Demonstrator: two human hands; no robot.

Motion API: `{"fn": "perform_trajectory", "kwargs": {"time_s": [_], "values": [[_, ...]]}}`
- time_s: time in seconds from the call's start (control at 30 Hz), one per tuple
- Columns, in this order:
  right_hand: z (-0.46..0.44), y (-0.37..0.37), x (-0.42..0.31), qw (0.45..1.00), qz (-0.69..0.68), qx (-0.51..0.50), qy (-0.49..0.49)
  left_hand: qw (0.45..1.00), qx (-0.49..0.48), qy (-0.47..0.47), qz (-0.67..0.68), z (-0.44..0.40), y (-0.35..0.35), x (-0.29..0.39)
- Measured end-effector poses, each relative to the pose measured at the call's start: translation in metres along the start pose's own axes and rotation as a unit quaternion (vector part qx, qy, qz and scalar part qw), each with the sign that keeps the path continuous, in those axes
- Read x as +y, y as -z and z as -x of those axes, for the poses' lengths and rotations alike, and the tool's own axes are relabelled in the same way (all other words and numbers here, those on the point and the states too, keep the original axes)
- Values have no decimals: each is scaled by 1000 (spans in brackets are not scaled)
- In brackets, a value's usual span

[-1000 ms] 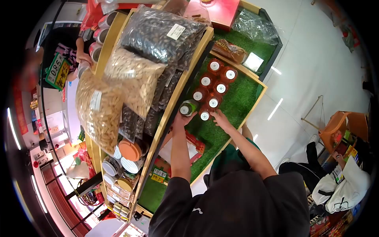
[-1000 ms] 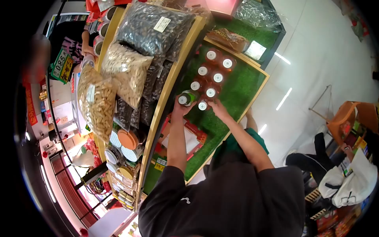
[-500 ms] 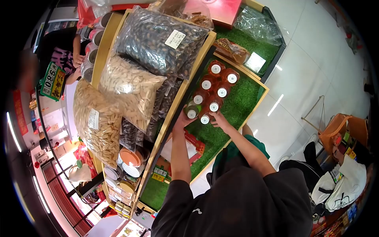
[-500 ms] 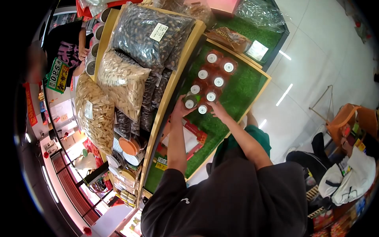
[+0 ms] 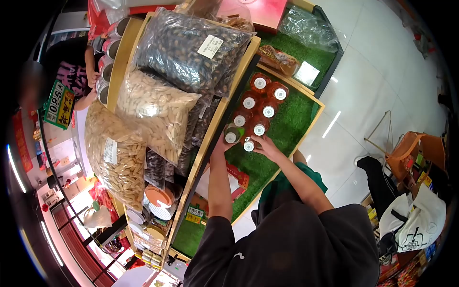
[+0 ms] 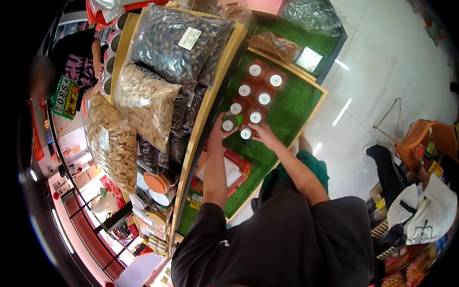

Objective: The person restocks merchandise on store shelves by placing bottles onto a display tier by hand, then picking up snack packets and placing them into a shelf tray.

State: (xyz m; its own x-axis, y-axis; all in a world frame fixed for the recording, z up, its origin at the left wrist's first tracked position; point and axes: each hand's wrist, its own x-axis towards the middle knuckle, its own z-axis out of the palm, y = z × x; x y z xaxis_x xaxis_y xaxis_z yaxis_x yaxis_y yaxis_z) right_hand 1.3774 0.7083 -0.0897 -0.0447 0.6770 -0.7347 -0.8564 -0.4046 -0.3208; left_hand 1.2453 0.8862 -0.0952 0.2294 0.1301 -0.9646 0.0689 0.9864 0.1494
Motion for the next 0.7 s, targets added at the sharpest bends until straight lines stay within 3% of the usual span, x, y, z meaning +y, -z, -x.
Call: {"fn": "perform_trajectory", "kwargs": {"time_s": [0.1, 0.4, 0.57, 0.6, 0.63, 0.7], "values": [[-3, 3, 2, 1000, -14, -3, -2, 997, 29, -33, -60, 3, -3, -3], [8, -3, -5, 1000, -6, -21, -15, 998, 32, -39, 22, -3, -1, -7], [13, -4, 6, 998, -67, -5, 12, 980, -140, -95, 105, -3, 24, -27], [8, 1, 14, 997, -77, -10, 18, 988, -85, -111, 58, -18, 50, -35], [6, 3, 18, 996, -90, -9, 20, 989, 32, -141, -3, 3, 47, -46], [14, 4, 18, 994, -92, -39, 44, 965, 88, -241, -49, 18, 68, -73]]}}
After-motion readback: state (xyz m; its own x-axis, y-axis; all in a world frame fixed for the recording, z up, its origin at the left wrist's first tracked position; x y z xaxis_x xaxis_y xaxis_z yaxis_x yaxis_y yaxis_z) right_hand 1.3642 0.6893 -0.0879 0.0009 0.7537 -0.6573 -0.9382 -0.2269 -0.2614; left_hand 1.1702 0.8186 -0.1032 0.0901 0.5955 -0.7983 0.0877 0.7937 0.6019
